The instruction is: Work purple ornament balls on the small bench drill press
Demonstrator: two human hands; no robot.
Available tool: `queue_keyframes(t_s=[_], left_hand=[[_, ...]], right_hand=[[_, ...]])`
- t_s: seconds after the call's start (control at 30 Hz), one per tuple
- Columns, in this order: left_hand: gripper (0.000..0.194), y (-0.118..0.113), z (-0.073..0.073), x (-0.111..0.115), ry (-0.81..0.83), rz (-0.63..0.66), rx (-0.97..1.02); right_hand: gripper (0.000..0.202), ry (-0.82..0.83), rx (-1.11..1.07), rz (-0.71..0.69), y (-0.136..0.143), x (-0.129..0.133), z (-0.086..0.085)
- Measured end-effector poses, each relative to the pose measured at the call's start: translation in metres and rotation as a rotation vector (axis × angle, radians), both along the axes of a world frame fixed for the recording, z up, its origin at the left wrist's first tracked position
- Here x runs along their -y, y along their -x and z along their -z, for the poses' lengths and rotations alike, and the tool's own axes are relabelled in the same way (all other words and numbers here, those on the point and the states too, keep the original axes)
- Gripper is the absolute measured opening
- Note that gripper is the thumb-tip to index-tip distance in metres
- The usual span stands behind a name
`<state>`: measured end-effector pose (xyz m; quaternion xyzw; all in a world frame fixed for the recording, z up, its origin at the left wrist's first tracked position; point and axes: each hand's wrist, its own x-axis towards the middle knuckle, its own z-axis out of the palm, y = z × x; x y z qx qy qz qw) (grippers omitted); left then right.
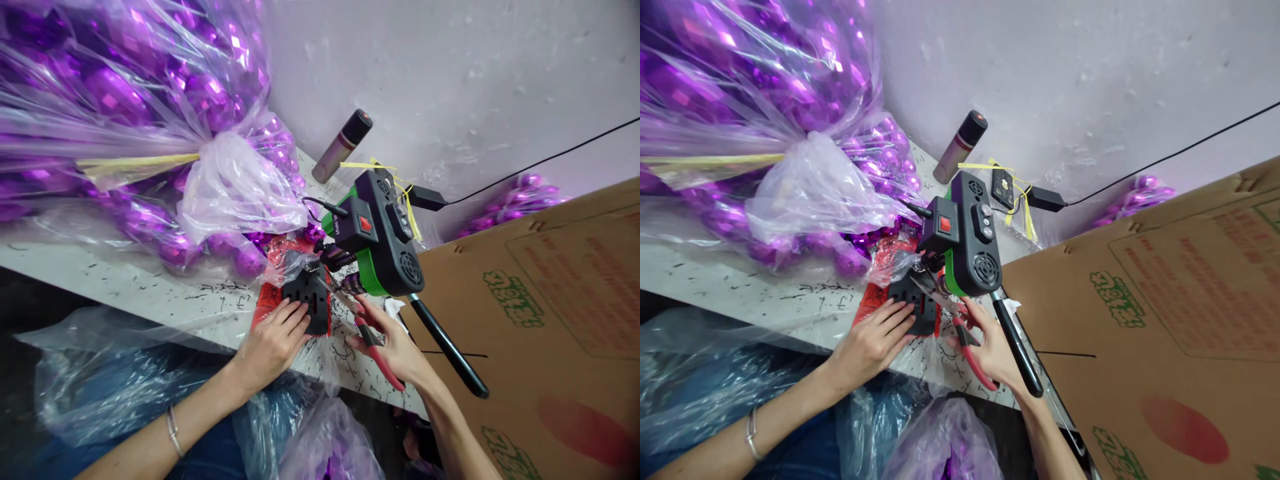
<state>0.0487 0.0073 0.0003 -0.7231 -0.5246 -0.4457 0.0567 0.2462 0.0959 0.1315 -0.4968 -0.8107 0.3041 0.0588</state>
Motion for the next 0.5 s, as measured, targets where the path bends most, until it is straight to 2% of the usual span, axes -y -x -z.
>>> queue_keyframes(t_s=[0.1,0.2,0.43,0.5], left_hand=[[0.024,-0.0004,0.0012,-0.0001,-0.009,-0.010,-0.006],[0.023,-0.0008,0.0020,-0.0004,-0.015,-0.014,0.003],[0.024,-0.0015,0.0029,-0.0001,0.000,0.001,0.015],[0.024,-0.0013,0.0026,0.0000,0.003,-0.001,0.016]], right_hand=[[0.065,-0.097,0.070,-0.001,0.0023,0.0034,0.0069],[0.063,-0.113,0.075,-0.006,0.0040,0.0061,0.0098],[0.059,-0.232,0.074,0.011,0.0024,0.0091,0.0068],[0.062,-0.201,0.063,0.031,0.0028,0.0097,0.0059]])
